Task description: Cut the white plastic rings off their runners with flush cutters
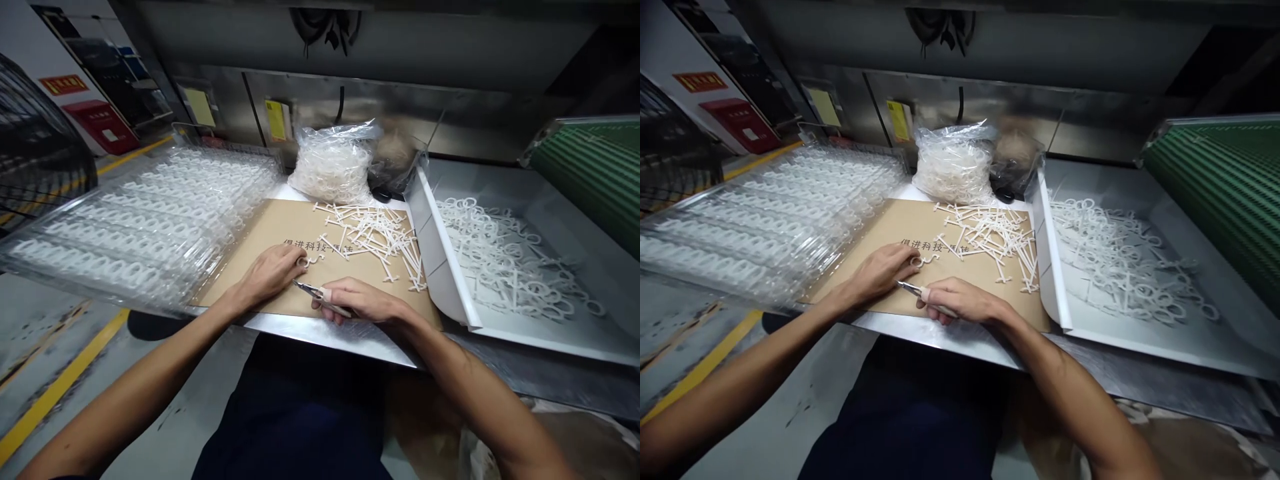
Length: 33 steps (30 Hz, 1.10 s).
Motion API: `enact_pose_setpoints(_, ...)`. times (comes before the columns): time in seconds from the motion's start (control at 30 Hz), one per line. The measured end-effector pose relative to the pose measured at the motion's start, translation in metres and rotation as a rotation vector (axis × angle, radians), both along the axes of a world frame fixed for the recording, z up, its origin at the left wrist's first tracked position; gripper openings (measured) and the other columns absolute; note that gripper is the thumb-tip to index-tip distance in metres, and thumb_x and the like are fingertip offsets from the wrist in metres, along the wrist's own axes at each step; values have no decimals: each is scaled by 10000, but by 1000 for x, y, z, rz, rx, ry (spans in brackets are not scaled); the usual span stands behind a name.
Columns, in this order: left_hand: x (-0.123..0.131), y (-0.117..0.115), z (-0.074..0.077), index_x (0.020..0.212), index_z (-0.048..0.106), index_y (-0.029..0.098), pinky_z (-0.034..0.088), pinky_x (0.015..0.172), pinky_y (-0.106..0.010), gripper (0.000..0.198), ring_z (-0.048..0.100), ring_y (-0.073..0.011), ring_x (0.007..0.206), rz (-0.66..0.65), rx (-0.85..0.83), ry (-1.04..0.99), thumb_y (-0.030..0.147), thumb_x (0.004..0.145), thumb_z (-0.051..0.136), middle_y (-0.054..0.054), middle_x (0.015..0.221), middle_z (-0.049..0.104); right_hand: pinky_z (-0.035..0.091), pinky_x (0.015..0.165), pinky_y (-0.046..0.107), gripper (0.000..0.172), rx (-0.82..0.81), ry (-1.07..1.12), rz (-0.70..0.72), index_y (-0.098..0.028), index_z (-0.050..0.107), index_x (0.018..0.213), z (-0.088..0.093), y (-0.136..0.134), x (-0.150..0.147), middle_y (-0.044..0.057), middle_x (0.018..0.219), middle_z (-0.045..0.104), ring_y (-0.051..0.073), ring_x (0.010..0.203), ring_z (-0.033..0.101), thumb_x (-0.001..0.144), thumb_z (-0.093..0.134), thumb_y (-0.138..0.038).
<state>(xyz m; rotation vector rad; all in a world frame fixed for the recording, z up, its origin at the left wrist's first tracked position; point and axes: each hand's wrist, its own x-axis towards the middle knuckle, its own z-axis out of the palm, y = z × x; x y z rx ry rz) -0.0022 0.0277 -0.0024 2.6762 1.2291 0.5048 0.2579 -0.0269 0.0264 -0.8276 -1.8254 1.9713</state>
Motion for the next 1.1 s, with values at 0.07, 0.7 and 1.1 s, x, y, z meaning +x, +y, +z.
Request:
enact_pose_setpoints(0.07, 0, 1, -5, 1172, 657, 190, 508, 1002, -414, 234, 642, -271, 1090, 13, -3, -30, 341, 1040, 536, -105, 1138, 700, 458, 631, 264, 538, -28, 4, -13, -119, 692, 1015, -2, 1, 1, 40, 815, 661, 140, 656, 583, 973, 597, -647)
enact_pose_setpoints(0.7, 5, -3, -14, 1137, 725, 183, 523, 975, -405, 274, 635, -261, 1068, 217, -1, -158, 385, 977, 629, -88, 1103, 678, 474, 733, 312, 538, -211, 5, -195, -104, 700, 1087, -3, -8, 3, 71, 869, 659, 169, 721, 585, 1036, 549, -618)
enact_pose_setpoints(1.1, 13, -38, 9, 1060, 712, 151, 513, 718, -257, 161, 613, -115, 735, 225, 214, -671, 168, 902, 688, -18, 851, 691, 485, 760, 345, 440, -54, -110, -322, -163, 703, 1126, 9, -18, 3, 69, 918, 623, 203, 799, 555, 1077, 505, -553)
